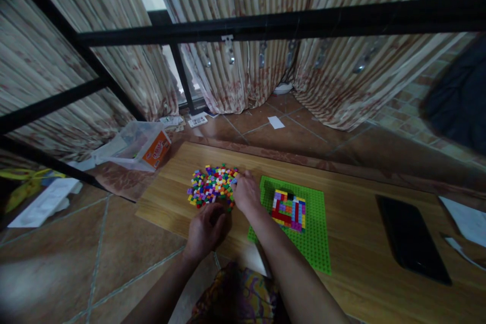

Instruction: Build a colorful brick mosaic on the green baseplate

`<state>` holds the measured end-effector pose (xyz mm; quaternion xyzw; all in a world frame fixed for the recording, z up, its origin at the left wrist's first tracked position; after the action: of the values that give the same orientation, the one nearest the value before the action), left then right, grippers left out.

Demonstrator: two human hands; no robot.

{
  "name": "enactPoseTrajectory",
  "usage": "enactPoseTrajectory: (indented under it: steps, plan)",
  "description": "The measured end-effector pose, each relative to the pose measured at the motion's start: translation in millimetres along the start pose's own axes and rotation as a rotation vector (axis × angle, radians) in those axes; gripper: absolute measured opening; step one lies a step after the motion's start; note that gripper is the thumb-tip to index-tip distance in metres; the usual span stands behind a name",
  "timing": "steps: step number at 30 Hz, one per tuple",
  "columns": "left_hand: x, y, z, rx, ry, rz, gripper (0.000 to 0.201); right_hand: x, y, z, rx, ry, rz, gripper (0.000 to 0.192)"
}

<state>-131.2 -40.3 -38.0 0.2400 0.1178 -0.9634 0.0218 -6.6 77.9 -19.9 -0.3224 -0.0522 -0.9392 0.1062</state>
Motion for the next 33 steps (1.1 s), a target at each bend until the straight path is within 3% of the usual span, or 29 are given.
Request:
enactPoseTrajectory:
  steps: [14, 18, 22, 27, 33]
  plan:
    - [2.1, -2.7, -1.4, 0.006, -0.017, 0.002, 0.014, 4.7, 10.2, -10.5, -0.141, -0.298, 0.126, 0.015]
    - [2.4, -4.5, -0.7, -0.012, -0.035, -0.016, 0.018, 11.7, 21.1, 0.9, -0.197, -0.394, 0.163, 0.016]
    - [3.1, -4.9, -1.2, -0.022, -0.045, -0.029, 0.021, 13.4, 53.7, 21.7, -0.274, -0.593, 0.208, 0.017]
    - [5.4, -5.5, -3.1, -0.061, -0.051, -0.045, 0.02, -24.3, 103.3, 47.4, -0.305, -0.83, 0.038, 0.02]
    - [7.7, -5.9, -6.6, -0.073, -0.064, -0.059, 0.021, -100.6, 124.9, 82.1, -0.547, -0.928, -0.186, 0.023]
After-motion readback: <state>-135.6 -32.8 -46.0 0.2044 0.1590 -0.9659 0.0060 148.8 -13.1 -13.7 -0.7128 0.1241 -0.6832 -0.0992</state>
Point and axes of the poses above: each hand's wrist, its own y-axis away from the middle knuckle, its own z-axis out of the back of the hand, x = y × z, the point moved 2 cm from there along -y, towards the middle knuckle, and after that the axes turned 14 degrees about -y, right-handed, at the moved point
